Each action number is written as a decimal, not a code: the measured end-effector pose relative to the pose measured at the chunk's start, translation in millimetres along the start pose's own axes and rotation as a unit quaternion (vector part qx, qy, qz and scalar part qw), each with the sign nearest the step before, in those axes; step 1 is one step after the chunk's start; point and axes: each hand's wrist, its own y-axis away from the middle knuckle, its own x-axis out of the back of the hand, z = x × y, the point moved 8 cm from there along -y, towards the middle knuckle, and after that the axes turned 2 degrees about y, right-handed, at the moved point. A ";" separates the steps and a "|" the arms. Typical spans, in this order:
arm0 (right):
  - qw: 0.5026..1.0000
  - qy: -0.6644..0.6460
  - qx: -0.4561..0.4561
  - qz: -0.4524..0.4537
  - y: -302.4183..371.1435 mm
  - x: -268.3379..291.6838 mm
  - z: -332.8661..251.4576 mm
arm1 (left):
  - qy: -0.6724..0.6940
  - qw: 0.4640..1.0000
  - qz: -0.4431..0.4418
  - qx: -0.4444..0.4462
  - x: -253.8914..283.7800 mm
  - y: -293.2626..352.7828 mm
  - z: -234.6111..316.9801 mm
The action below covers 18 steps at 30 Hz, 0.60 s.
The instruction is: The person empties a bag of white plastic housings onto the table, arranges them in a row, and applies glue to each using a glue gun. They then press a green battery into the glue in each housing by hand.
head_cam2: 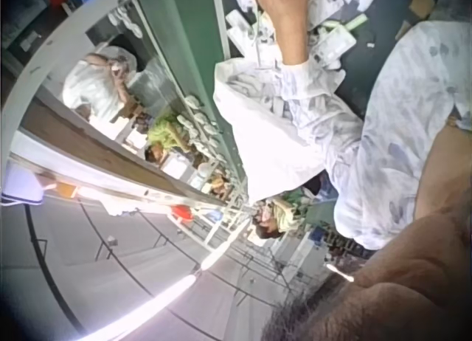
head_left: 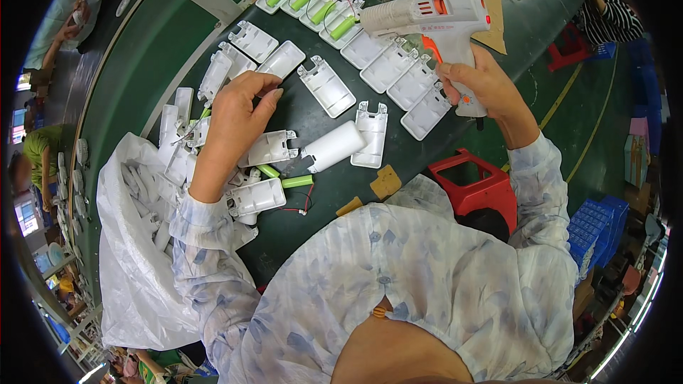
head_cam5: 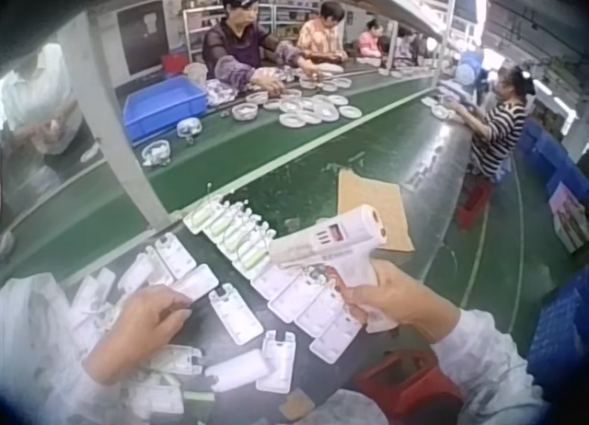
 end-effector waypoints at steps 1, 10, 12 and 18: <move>1.000 0.012 -0.006 -0.003 -0.3 0.1 0.0 | -0.002 1.000 -0.004 0.004 -0.7 -0.2 -1.5; 1.000 0.017 0.002 -0.009 8.3 -3.5 -1.4 | 0.009 1.000 0.003 0.007 3.6 9.5 2.6; 1.000 0.000 0.012 0.003 9.1 -1.3 -2.8 | 0.011 1.000 0.003 0.015 4.8 9.7 2.7; 1.000 0.022 -0.001 -0.004 0.4 2.9 2.8 | 0.018 1.000 0.008 0.011 5.9 8.8 0.8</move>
